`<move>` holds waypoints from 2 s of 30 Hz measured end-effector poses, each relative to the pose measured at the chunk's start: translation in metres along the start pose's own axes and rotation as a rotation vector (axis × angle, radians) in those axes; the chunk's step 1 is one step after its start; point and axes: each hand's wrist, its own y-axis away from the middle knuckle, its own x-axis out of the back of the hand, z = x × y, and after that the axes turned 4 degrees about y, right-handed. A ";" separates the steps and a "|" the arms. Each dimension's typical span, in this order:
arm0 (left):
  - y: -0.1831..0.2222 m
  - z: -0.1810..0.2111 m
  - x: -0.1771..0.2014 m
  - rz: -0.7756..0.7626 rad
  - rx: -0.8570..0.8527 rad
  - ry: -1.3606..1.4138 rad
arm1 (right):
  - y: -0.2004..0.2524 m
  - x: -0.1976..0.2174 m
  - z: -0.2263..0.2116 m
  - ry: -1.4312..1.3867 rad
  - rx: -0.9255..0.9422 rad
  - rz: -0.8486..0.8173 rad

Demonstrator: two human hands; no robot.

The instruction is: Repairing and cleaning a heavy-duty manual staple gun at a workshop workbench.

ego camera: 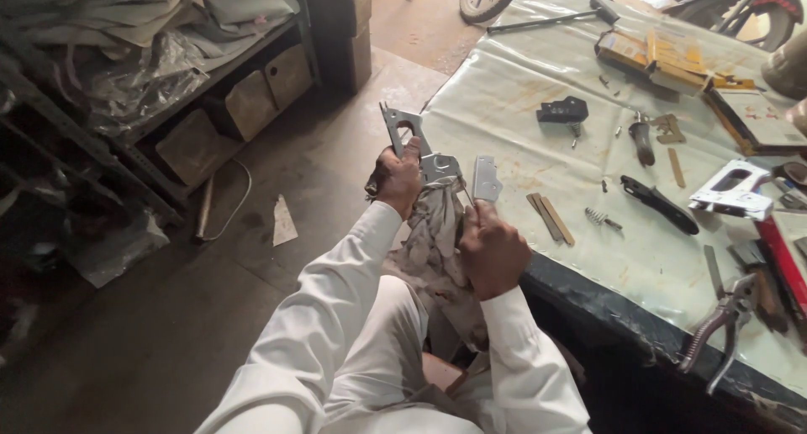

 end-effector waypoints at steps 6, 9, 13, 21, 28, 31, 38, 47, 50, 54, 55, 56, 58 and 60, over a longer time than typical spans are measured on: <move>-0.001 0.008 0.004 0.079 0.006 -0.019 | 0.029 0.000 0.017 -0.110 -0.031 -0.035; 0.005 0.001 0.011 0.046 0.144 0.113 | 0.017 0.009 -0.004 -0.337 -0.029 -0.019; 0.005 -0.001 0.012 -0.148 0.023 0.239 | -0.009 -0.004 -0.027 -0.432 -0.128 -0.135; 0.005 0.003 0.021 -0.011 0.057 0.365 | 0.032 -0.013 0.025 -0.625 0.065 -0.253; 0.028 0.010 0.006 -0.112 -0.144 0.088 | -0.025 -0.010 -0.005 -0.505 0.223 0.080; 0.022 0.001 0.011 -0.081 -0.193 0.084 | -0.047 -0.030 0.001 -0.391 0.226 0.104; 0.001 0.001 0.028 0.079 0.290 0.637 | -0.013 -0.017 0.019 -0.435 0.028 0.206; -0.004 0.008 0.031 0.016 0.472 0.604 | -0.017 -0.029 -0.006 -0.366 0.479 0.278; -0.022 -0.021 0.027 -0.031 0.357 0.601 | -0.024 -0.042 -0.005 -0.057 0.502 -0.003; -0.011 -0.020 0.027 -0.053 0.339 0.508 | -0.027 -0.023 -0.002 0.149 0.474 -0.122; -0.011 -0.014 0.027 -0.061 0.325 0.526 | -0.029 -0.020 -0.002 0.179 0.439 -0.094; -0.010 -0.007 0.027 -0.069 0.311 0.544 | -0.031 -0.017 -0.003 0.208 0.404 -0.067; -0.014 0.001 0.028 -0.068 0.333 0.570 | -0.020 -0.020 0.004 0.140 0.388 -0.006; -0.013 0.000 0.034 -0.045 0.370 0.603 | -0.007 -0.020 0.014 0.074 0.380 0.027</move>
